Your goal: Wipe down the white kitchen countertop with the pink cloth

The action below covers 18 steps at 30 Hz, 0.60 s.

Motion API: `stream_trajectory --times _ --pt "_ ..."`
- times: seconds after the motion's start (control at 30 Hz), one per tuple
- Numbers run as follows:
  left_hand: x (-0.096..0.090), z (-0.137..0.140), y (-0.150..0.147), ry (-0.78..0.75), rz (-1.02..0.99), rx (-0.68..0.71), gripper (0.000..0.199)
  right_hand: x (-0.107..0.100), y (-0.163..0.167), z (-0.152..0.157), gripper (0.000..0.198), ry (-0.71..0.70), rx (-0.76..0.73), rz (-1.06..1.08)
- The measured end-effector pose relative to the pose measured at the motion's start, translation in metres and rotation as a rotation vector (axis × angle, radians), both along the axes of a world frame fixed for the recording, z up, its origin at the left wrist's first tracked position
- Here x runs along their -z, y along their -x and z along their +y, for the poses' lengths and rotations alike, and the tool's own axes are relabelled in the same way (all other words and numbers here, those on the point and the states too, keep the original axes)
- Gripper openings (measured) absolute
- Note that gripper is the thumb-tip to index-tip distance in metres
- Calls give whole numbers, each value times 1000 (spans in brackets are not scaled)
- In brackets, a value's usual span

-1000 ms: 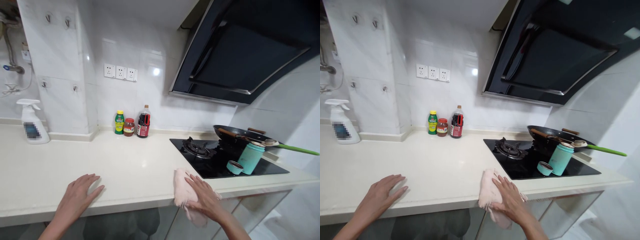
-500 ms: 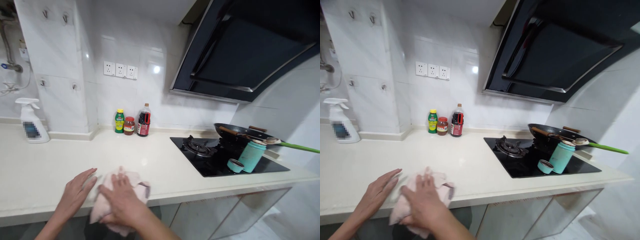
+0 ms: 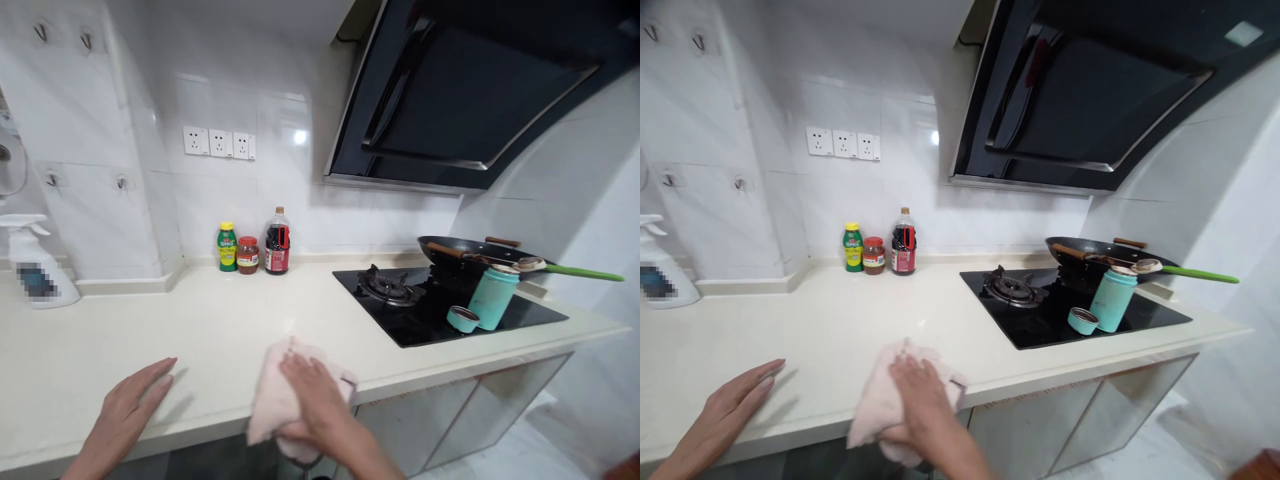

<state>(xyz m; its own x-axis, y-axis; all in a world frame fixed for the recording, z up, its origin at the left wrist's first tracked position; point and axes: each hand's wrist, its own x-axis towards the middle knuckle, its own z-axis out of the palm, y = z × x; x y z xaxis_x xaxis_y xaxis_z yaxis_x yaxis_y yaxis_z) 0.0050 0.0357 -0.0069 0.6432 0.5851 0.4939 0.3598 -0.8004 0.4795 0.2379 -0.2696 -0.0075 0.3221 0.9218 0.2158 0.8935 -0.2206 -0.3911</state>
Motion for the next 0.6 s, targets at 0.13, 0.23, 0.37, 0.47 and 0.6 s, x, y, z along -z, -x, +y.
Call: stream_trajectory --times 0.13,0.23,0.37,0.47,0.6 --pt "8 2 1 -49 42 24 55 8 -69 -83 96 55 285 -24" --pt "14 2 -1 -86 44 39 56 14 -108 -118 78 33 472 -7" --pt "17 -1 0 -92 54 52 54 17 -134 -114 76 57 610 -24" --pt "22 0 4 -78 53 58 50 14 -140 -97 76 110 637 -59" --pt "33 3 6 -87 10 72 44 12 -162 -81 81 136 627 -91"
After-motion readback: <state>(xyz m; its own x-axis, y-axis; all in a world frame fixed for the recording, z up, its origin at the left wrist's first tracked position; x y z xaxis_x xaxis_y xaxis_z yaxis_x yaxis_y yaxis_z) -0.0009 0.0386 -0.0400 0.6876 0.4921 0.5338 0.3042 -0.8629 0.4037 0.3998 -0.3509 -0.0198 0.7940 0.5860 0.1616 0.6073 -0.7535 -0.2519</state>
